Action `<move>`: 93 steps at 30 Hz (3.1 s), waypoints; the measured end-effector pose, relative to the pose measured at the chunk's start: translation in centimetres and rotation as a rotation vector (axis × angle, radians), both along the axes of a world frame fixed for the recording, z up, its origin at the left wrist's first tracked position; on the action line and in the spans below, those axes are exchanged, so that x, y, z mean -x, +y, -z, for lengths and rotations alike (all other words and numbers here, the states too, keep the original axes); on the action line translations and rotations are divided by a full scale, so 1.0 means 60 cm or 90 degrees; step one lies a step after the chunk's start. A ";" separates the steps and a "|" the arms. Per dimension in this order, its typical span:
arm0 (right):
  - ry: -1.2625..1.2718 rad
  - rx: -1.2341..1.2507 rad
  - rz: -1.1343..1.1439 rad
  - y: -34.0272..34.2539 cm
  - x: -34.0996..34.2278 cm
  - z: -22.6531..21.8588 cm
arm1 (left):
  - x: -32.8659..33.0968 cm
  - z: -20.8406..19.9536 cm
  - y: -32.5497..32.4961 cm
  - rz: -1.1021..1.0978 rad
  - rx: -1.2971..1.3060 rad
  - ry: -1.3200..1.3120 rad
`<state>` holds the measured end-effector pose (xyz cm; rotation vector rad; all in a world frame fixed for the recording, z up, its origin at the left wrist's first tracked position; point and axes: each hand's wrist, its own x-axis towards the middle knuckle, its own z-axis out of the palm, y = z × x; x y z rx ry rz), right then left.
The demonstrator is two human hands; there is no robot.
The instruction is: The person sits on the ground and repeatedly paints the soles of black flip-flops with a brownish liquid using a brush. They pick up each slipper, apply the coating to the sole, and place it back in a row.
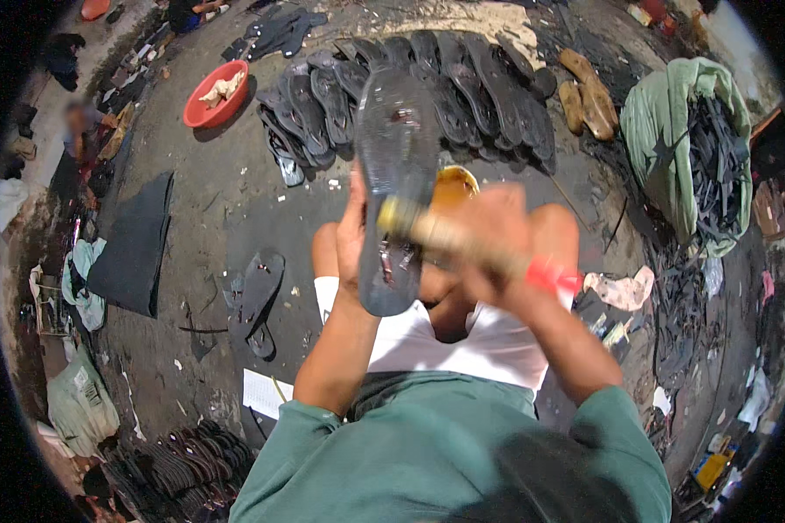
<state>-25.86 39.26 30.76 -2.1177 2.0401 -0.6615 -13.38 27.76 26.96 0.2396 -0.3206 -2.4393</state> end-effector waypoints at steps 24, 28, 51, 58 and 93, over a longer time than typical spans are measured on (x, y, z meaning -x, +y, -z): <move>-0.146 0.265 -0.133 0.023 -0.050 0.006 | 0.033 0.008 -0.054 0.098 0.087 -0.003; -0.129 0.398 0.043 -0.033 0.013 -0.042 | 0.015 0.039 -0.023 0.133 0.089 -0.003; -0.219 0.277 -0.094 0.046 0.013 0.071 | -0.003 0.034 -0.045 0.051 0.075 0.069; -0.589 0.400 -0.007 -0.049 0.118 -0.002 | 0.055 0.027 -0.023 0.098 0.101 0.029; -0.267 0.018 0.450 -0.077 0.153 0.208 | -0.185 0.315 -0.353 -0.579 0.638 -1.130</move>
